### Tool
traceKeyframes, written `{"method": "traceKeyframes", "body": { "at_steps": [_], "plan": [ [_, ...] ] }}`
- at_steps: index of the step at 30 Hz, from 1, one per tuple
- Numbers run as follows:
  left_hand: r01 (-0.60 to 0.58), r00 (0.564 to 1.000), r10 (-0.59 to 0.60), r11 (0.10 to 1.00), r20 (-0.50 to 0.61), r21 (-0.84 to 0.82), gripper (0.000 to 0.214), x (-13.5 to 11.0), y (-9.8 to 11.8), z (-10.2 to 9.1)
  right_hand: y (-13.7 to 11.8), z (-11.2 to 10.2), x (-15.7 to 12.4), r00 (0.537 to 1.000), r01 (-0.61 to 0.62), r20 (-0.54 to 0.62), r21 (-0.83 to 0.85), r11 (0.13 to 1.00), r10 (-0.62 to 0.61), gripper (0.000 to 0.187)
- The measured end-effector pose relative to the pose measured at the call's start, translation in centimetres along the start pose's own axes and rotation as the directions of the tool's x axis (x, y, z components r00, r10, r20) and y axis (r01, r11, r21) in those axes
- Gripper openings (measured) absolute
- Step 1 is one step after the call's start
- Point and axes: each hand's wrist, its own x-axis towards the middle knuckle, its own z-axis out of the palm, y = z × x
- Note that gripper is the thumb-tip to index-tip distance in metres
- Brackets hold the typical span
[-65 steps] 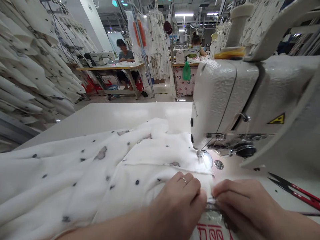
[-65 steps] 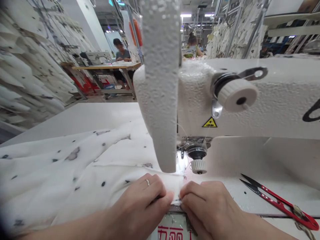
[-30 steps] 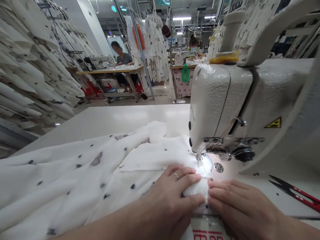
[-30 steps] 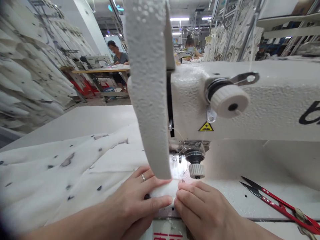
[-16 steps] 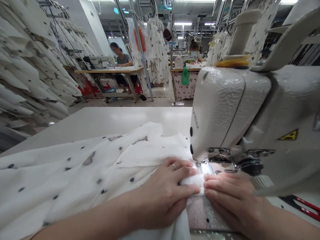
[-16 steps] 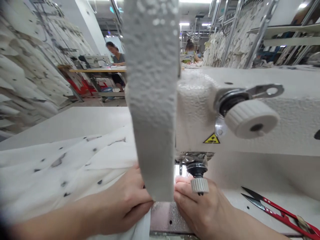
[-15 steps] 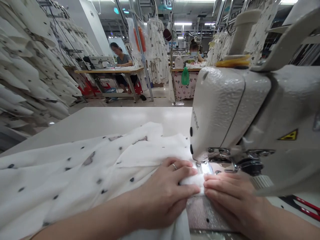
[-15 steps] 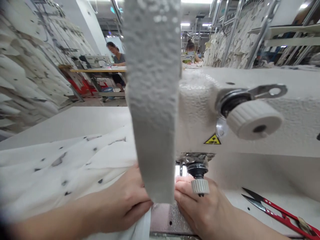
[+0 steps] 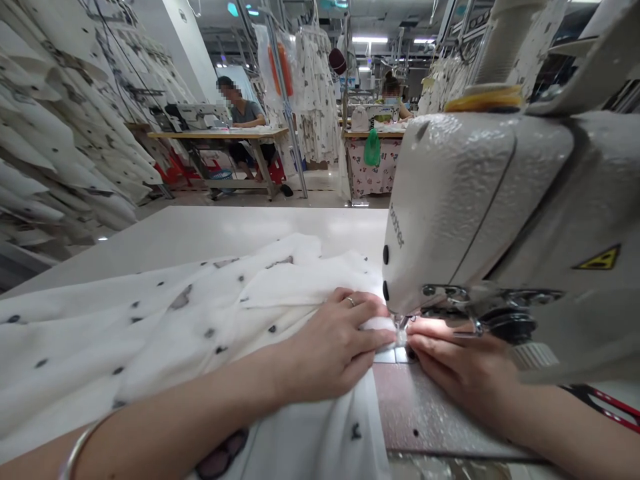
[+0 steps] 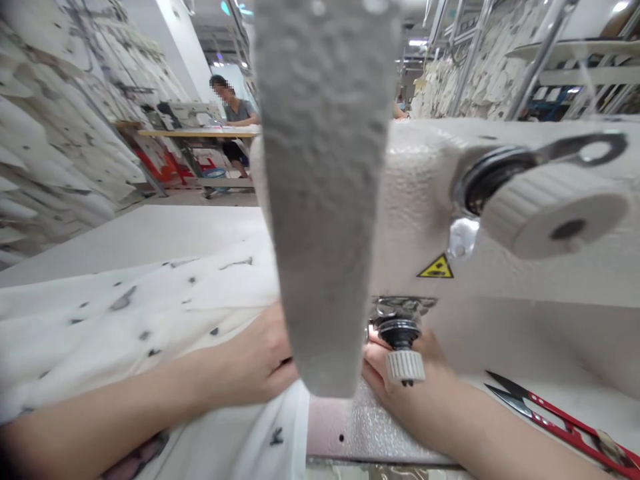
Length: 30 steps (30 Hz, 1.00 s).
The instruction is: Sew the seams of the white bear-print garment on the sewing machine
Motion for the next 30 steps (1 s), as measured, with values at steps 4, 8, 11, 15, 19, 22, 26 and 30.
{"method": "traceKeyframes", "body": {
  "at_steps": [4, 8, 11, 15, 19, 22, 26, 30],
  "plan": [
    [0.001, 0.999, -0.002, 1.0, -0.037, -0.016, 0.03, 0.2, -0.6, 0.4, 0.4, 0.7, 0.1, 0.995, -0.1, -0.014, 0.046, 0.994, 0.101, 0.019],
    [0.019, 0.997, -0.02, 1.0, -0.073, -0.021, 0.03, 0.4, -0.7, 0.5, 0.8, 0.4, 0.3, 0.992, -0.12, 0.059, 0.091, 0.989, 0.115, 0.025],
    [0.02, 0.995, -0.021, 1.0, -0.097, -0.017, 0.028, 0.3, -0.6, 0.5, 0.6, -1.8, 1.3, 0.974, -0.12, 0.211, 0.156, 0.98, 0.085, 0.027],
    [0.038, 0.998, -0.038, 0.999, -0.05, 0.013, 0.03, 0.3, -0.6, 0.4, 0.4, -4.4, 2.7, 0.933, -0.166, 0.353, 0.254, 0.953, 0.068, 0.038],
    [0.079, 0.996, -0.08, 0.997, 0.029, 0.016, 0.031, 0.5, -0.6, 0.3, 0.6, -4.4, 3.0, 0.912, -0.236, 0.391, 0.255, 0.938, 0.123, 0.044],
    [0.076, 0.997, -0.076, 0.997, 0.032, -0.01, 0.031, 0.3, -0.4, 0.3, 0.7, -4.0, 2.6, 0.894, -0.28, 0.421, 0.249, 0.927, 0.157, 0.041],
    [0.031, 0.998, -0.033, 0.999, -0.058, -0.023, 0.03, -0.1, 0.1, 0.4, 0.6, -4.1, 2.5, 0.887, -0.3, 0.429, 0.257, 0.919, 0.169, 0.039],
    [0.034, 0.997, -0.036, 0.999, -0.069, -0.025, 0.029, -0.1, 0.3, 0.2, 0.3, -4.4, 2.9, 0.893, -0.287, 0.421, 0.264, 0.921, 0.158, 0.042]
  ]
}}
